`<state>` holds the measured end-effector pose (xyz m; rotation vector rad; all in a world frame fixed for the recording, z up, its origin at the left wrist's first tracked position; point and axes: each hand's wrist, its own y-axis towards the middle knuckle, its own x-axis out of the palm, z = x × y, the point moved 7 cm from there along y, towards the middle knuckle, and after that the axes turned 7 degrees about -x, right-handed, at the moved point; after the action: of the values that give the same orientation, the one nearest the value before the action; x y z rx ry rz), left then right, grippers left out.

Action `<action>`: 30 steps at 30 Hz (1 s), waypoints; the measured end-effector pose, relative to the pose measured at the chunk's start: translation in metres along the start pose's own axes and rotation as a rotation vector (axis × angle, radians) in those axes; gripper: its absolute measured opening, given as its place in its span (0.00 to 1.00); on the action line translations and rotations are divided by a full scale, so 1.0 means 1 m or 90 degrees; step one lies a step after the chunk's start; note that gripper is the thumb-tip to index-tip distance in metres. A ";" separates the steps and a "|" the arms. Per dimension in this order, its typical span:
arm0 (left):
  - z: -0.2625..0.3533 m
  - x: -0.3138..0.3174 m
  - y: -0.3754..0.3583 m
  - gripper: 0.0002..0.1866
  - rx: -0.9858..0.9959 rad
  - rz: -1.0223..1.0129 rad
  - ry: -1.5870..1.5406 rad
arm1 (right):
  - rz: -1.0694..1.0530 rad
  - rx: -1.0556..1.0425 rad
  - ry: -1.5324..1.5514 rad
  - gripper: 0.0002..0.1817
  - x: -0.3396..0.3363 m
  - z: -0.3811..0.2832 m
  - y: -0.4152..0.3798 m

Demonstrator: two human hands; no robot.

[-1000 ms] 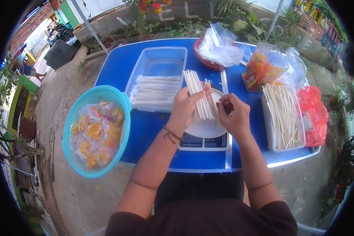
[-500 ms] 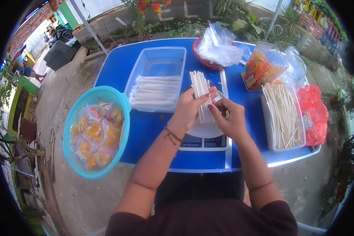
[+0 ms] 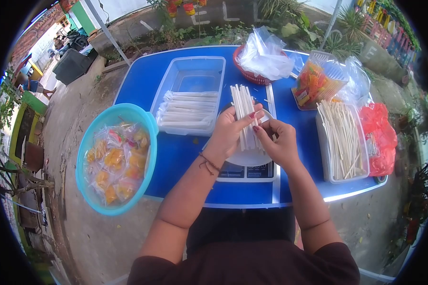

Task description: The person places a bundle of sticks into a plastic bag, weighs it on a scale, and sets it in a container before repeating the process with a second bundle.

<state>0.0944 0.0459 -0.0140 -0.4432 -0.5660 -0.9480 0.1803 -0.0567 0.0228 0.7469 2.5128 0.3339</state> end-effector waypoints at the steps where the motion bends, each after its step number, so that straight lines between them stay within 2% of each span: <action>1: 0.000 0.000 0.000 0.24 0.002 0.000 0.002 | 0.001 0.000 0.001 0.11 0.000 0.000 0.000; 14: -0.002 -0.006 0.005 0.23 -0.003 -0.006 0.035 | 0.033 0.033 0.046 0.09 -0.004 0.008 0.001; 17: -0.001 -0.011 0.000 0.20 -0.022 0.092 -0.007 | 0.067 0.009 0.022 0.09 -0.009 0.009 0.003; 20: -0.003 -0.015 0.002 0.16 -0.024 0.093 -0.135 | 0.088 0.001 -0.028 0.09 -0.013 0.007 0.003; 24: -0.003 -0.027 0.002 0.15 -0.028 0.144 -0.134 | 0.116 -0.019 -0.107 0.10 -0.016 -0.001 0.002; 27: -0.001 -0.027 0.001 0.15 -0.021 0.150 -0.171 | 0.073 -0.062 -0.195 0.09 -0.012 -0.004 0.001; 30: 0.001 -0.027 0.000 0.14 -0.019 0.130 -0.230 | 0.057 -0.268 -0.364 0.09 -0.006 -0.030 -0.001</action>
<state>0.0821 0.0638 -0.0305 -0.6930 -0.8177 -0.6843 0.1682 -0.0637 0.0495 0.6657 1.7993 0.5673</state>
